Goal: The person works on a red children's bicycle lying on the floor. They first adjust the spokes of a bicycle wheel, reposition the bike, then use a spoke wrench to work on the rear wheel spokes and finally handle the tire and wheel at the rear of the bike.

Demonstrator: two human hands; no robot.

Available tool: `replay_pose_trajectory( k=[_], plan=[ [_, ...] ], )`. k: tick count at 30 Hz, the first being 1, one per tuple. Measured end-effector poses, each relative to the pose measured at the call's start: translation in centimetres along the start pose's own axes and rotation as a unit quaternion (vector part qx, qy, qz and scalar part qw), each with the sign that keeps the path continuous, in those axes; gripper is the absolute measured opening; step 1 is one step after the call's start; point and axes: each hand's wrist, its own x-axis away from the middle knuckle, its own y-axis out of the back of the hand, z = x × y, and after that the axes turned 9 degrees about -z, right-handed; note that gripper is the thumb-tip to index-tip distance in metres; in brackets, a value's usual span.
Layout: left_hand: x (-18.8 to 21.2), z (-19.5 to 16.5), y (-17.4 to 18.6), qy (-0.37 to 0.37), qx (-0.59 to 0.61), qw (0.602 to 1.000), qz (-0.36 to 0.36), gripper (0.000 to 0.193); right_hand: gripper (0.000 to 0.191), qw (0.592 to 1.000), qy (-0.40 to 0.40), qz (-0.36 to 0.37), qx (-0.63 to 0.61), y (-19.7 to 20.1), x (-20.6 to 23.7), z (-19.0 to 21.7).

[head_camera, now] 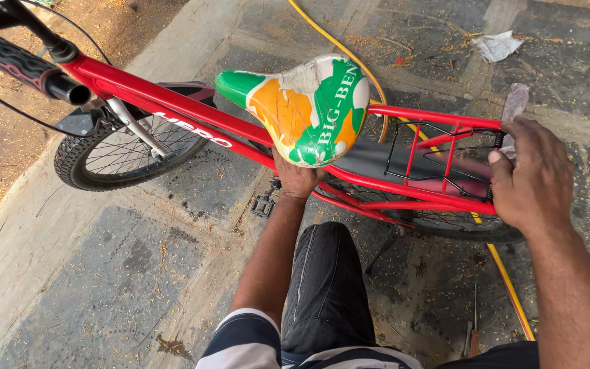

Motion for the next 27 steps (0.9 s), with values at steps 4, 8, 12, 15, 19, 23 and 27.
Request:
replay_pose_trajectory(
  k=[4,8,12,15,19,23,27],
  plan=[
    [-0.2,-0.2,0.1,0.007,-0.037,0.999,0.007,0.060,0.044,1.000,0.002,0.000,0.000,0.0,0.1,-0.2],
    [-0.5,1.1,0.4,0.023,0.004,1.000,-0.003,0.063,0.045,1.000,0.005,0.000,0.005,-0.1,0.3,-0.3],
    [-0.9,2.7,0.8,-0.039,0.021,0.999,0.000,0.065,0.045,1.000,0.005,0.004,0.007,-0.1,0.1,-0.3],
    [-0.9,3.1,0.7,-0.034,0.030,0.999,0.012,0.061,0.043,1.000,-0.009,0.005,0.004,0.1,0.2,0.1],
    [-0.6,3.1,0.3,-0.042,0.021,0.999,0.012,0.059,0.065,0.989,-0.141,-0.032,0.017,0.2,0.6,1.0],
    [-0.6,2.9,0.3,-0.043,0.038,0.998,0.011,0.063,0.070,0.977,-0.201,-0.008,0.066,0.1,0.8,1.3],
    [-1.1,2.5,0.3,-0.046,0.046,0.998,0.002,0.060,0.059,0.974,-0.222,-0.038,0.030,-0.4,0.8,0.4]
  ],
)
